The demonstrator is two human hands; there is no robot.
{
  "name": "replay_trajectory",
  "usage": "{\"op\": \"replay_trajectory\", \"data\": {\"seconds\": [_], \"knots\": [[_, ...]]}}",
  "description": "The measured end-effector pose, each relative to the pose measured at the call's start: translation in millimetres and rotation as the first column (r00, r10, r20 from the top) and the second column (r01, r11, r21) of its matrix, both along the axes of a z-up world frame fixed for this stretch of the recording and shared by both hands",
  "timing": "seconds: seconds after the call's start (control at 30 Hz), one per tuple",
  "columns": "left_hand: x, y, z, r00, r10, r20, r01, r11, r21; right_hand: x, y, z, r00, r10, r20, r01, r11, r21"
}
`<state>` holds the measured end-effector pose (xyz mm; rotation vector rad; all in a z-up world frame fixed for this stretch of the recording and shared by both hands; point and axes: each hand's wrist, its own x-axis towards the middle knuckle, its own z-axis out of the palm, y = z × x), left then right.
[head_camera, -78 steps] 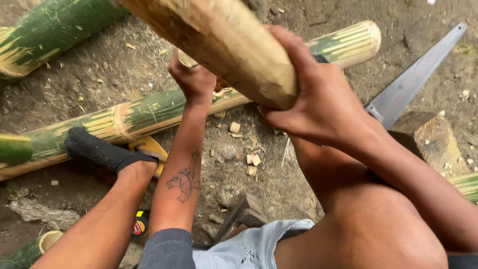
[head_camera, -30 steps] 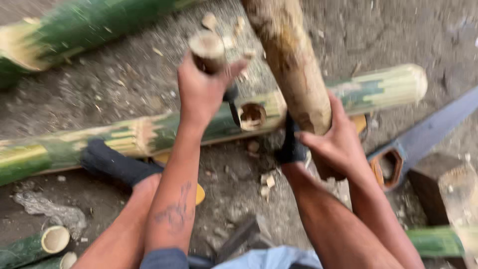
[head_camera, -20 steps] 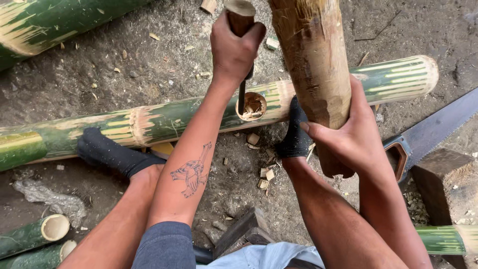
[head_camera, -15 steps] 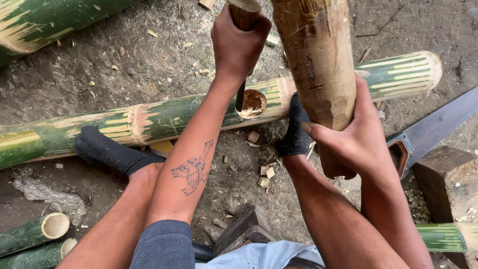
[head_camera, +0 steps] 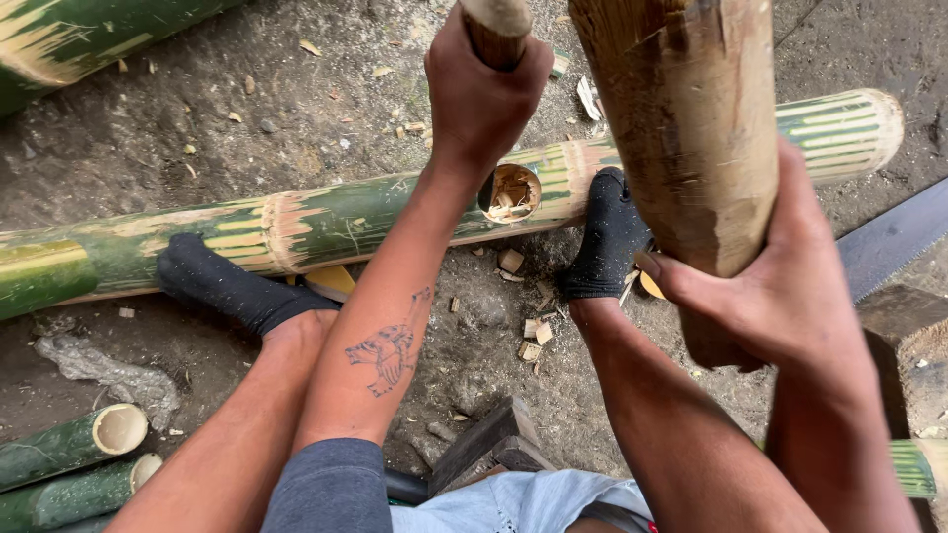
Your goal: The person sits on the ground and uses a wooden mallet to strike a chisel, carving a hole into a bamboo pole. The person repeatedly hammers the chisel to remove material and deepen the opening.
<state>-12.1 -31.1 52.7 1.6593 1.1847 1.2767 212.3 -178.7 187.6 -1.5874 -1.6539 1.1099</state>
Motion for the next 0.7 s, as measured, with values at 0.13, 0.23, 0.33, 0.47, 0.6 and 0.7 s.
{"op": "replay_trajectory", "data": {"seconds": [0.13,0.23,0.33,0.47,0.6,0.7], "knots": [[1.9,-16.4,5.9,0.996,0.085,0.002,-0.085,0.986,0.146,0.4,16.9,24.7,0.961,0.090,0.262,-0.065,0.992,-0.104],[3.4,-21.4,5.3,0.995,0.096,0.025,-0.099,0.985,0.143,7.8,9.2,46.7,0.926,0.078,0.369,-0.034,0.992,-0.124],[0.4,-21.3,3.9,0.999,0.038,0.022,-0.040,0.997,0.069,34.5,-6.0,68.4,0.952,0.021,0.305,-0.054,0.993,0.101],[-2.2,-25.3,6.6,0.999,0.035,-0.035,-0.030,0.991,0.128,62.7,-4.6,82.4,0.995,-0.071,0.073,0.086,0.969,-0.232],[4.4,-30.3,8.2,0.998,0.035,-0.049,-0.029,0.992,0.121,26.7,4.6,91.9,0.917,-0.194,0.347,0.261,0.953,-0.157],[5.2,-34.2,8.6,0.999,0.041,-0.012,-0.039,0.993,0.108,-24.2,10.6,92.6,0.938,0.135,0.319,-0.104,0.988,-0.114]]}}
